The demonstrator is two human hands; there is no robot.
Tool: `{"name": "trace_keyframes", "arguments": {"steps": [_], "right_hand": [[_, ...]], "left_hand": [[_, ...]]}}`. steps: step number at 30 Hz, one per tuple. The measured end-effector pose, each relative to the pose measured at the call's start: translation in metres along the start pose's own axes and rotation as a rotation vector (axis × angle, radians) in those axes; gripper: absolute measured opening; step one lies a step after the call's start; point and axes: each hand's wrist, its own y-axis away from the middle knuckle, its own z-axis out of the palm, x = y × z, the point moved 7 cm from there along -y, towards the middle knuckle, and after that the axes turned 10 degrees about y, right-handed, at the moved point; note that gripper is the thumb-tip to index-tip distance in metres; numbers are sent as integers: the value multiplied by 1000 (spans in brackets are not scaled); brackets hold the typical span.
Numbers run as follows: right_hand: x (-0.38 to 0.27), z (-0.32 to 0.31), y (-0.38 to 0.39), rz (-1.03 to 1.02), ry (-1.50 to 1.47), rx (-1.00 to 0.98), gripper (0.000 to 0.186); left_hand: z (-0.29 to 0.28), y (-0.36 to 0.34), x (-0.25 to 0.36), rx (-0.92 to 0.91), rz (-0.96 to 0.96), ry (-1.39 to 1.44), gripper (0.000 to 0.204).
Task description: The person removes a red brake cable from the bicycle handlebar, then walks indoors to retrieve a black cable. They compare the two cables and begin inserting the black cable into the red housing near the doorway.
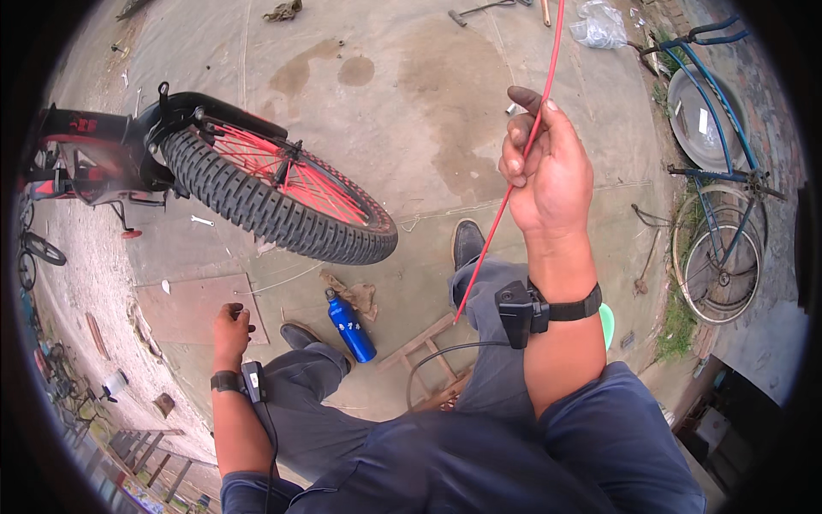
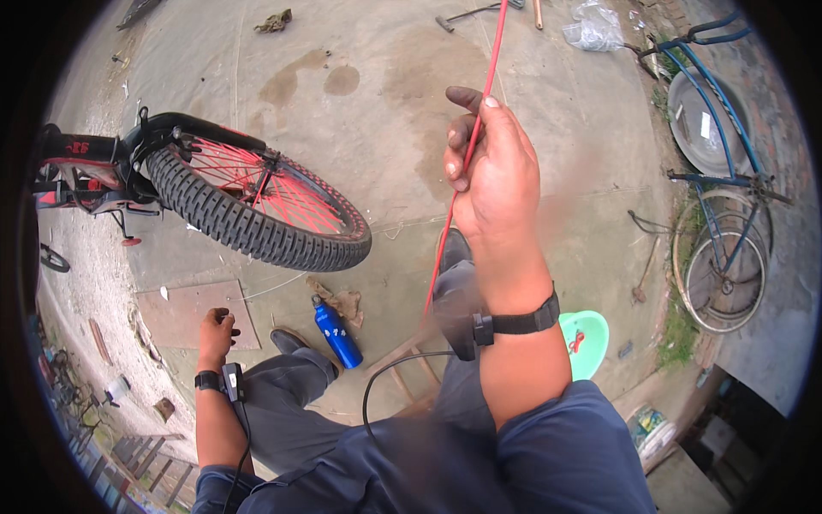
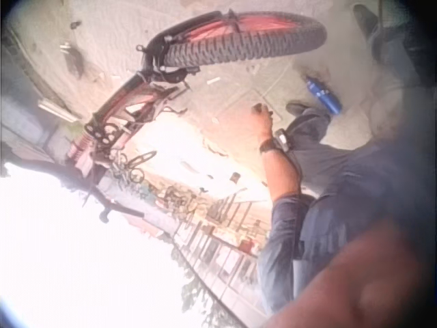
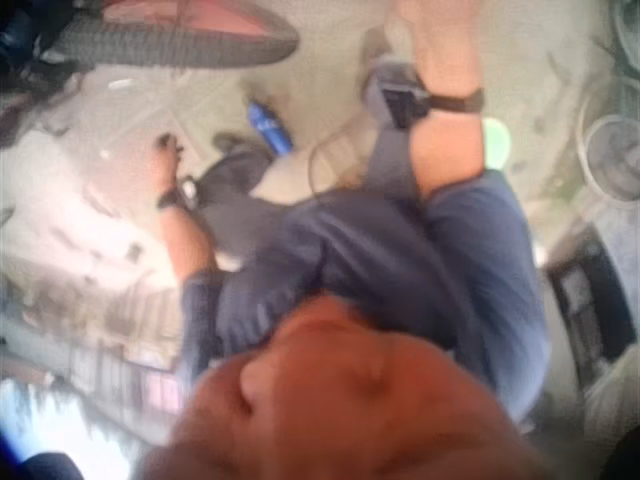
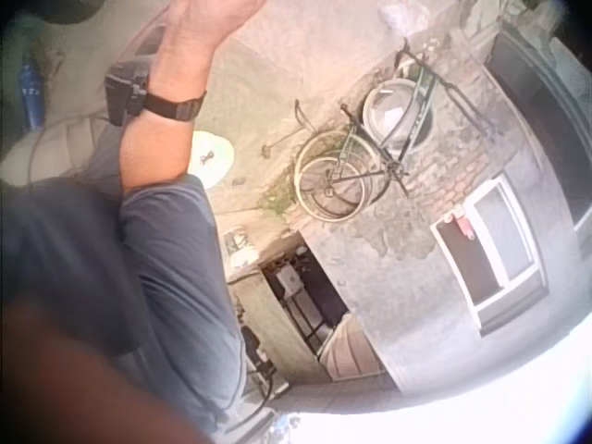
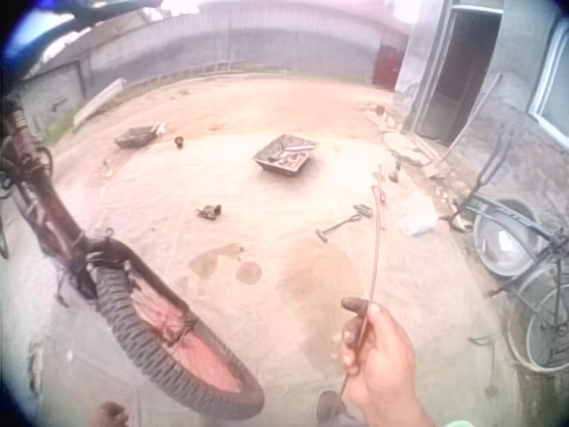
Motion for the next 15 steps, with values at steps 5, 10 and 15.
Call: {"name": "trace_keyframes", "arguments": {"steps": [5, 10, 15], "right_hand": [[-38, -44, -1, -58, -76, 203, 30], [-138, -137, 16, -236, 256, 447, 27], [-230, -248, 49, -184, 913, 563, 21]], "left_hand": [[64, 54, 32, -197, 50, -167, 29], [94, 171, 114, -562, 69, -453, 39], [89, 244, 229, -669, 138, -513, 39]]}}
